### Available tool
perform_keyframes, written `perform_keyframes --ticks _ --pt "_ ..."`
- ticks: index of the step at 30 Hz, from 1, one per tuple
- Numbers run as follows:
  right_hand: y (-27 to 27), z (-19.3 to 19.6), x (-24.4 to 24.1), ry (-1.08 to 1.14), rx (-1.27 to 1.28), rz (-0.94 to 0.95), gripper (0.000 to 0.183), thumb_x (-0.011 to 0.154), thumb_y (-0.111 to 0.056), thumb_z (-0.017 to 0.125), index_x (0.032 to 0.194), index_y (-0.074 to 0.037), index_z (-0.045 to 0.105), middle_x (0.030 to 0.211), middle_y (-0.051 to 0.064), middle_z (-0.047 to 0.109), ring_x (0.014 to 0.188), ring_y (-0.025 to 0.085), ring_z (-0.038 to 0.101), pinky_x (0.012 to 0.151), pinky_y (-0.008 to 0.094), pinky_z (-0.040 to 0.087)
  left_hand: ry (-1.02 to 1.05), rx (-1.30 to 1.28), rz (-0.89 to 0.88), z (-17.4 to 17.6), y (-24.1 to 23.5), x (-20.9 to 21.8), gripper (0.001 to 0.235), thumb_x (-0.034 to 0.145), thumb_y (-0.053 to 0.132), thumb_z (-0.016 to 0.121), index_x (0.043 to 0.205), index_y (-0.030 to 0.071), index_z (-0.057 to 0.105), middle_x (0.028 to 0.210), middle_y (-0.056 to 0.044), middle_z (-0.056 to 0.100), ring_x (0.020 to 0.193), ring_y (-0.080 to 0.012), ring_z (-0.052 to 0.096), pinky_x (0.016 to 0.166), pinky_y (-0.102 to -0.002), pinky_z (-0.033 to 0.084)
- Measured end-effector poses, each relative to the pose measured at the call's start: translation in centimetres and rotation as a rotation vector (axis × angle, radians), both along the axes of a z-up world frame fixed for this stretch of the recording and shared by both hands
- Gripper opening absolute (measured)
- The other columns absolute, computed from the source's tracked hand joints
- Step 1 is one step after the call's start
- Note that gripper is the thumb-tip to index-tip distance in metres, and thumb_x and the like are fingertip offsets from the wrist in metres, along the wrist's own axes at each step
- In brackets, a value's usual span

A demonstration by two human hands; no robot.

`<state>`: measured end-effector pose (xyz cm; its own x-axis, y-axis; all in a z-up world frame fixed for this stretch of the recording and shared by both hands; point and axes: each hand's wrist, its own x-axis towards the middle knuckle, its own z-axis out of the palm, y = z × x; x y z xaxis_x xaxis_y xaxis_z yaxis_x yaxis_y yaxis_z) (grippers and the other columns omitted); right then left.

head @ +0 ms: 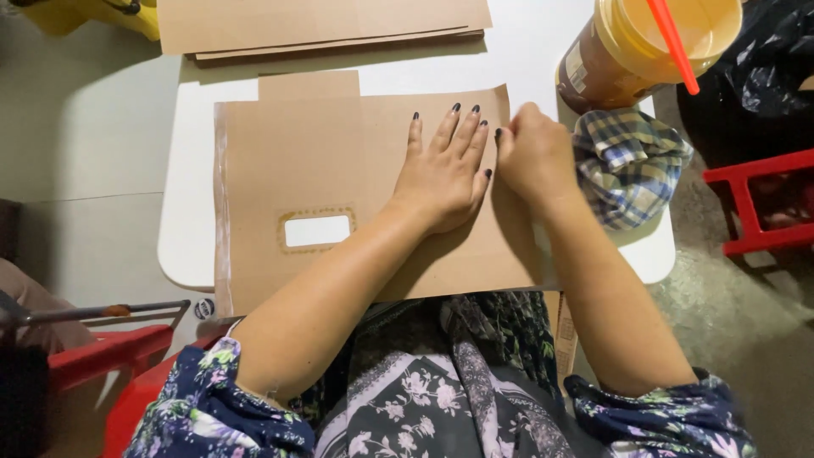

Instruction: The person folds cardboard envelopes along pre-scored lines and wipes the surface of the cardboard with a blue and white checkered cloth.

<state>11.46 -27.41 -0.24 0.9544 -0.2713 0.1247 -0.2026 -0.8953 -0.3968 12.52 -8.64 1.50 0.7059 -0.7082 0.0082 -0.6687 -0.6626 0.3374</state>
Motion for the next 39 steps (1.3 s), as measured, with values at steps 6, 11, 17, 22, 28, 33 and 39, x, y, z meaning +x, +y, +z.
perform_keyframes --ticks 6,11,17,22,28,33,39 --pt "-0.2 -1.1 -0.9 -0.186 -0.318 0.179 0.012 0.096 -0.014 0.057 0.097 -0.002 0.056 0.078 0.022 0.063 0.073 0.05 0.07 0.06 0.057 0.056 -0.006 -0.005 0.014 -1.3 -0.2 0.3 0.066 0.102 0.039 0.034 0.163 0.013 0.03 0.171 -0.009 0.023 0.158 -0.0313 0.016 0.121 -0.068 0.006" --pt "0.5 2.1 -6.4 0.102 0.002 0.011 0.023 0.095 -0.034 0.065 0.1 -0.011 0.064 0.083 0.014 0.072 0.09 0.044 0.071 0.072 0.055 0.056 0.002 0.006 0.011 -0.5 -0.1 0.0 0.066 0.102 0.041 0.03 0.163 0.015 0.03 0.171 -0.01 0.023 0.158 -0.0314 0.015 0.121 -0.068 0.005" --pt "2.5 -1.5 -6.7 -0.241 -0.553 0.129 0.007 0.095 -0.017 0.059 0.096 -0.012 0.055 0.077 0.009 0.058 0.067 0.035 0.07 0.062 0.04 0.057 -0.068 0.058 0.005 -2.2 -1.2 0.8 0.065 0.101 0.047 0.031 0.162 0.023 0.031 0.169 -0.01 0.025 0.156 -0.0334 0.019 0.117 -0.072 0.009" --pt "1.4 1.3 -10.8 -0.087 -0.102 0.099 0.022 0.094 -0.027 0.069 0.105 -0.009 0.065 0.074 0.011 0.065 0.077 0.042 0.07 0.066 0.052 0.054 -0.144 -0.026 0.024 -2.5 -1.2 0.5 0.059 0.102 0.041 0.039 0.156 0.018 0.04 0.163 -0.014 0.034 0.152 -0.0361 0.028 0.115 -0.071 0.016" --pt "2.3 1.2 -13.7 -0.091 0.034 0.025 0.03 0.087 -0.03 0.078 0.111 -0.014 0.067 0.072 0.006 0.064 0.077 0.033 0.07 0.069 0.046 0.054 -0.474 -0.198 -0.358 -3.7 -3.0 2.2 0.063 0.09 0.025 0.055 0.152 0.02 0.049 0.158 -0.005 0.048 0.151 -0.0294 0.033 0.121 -0.061 0.021" --pt "3.3 2.0 -14.6 -0.214 -0.013 0.043 0.032 0.091 -0.028 0.077 0.116 -0.01 0.069 0.074 0.007 0.062 0.075 0.034 0.066 0.07 0.045 0.052 -0.549 -0.35 -0.561 -4.8 -3.5 4.9 0.042 0.081 0.02 0.055 0.121 0.017 0.065 0.131 -0.002 0.063 0.139 -0.0243 0.048 0.12 -0.058 0.027" --pt "3.2 0.7 -16.3 -0.2 -0.018 -0.005 0.039 0.088 -0.044 0.08 0.11 -0.014 0.069 0.073 -0.003 0.058 0.085 0.024 0.06 0.086 0.038 0.042 -0.693 -0.604 -0.47 -3.9 -3.4 4.7 0.019 0.081 0.019 0.053 0.096 0.017 0.065 0.099 -0.001 0.061 0.116 -0.0242 0.062 0.095 -0.041 0.049"
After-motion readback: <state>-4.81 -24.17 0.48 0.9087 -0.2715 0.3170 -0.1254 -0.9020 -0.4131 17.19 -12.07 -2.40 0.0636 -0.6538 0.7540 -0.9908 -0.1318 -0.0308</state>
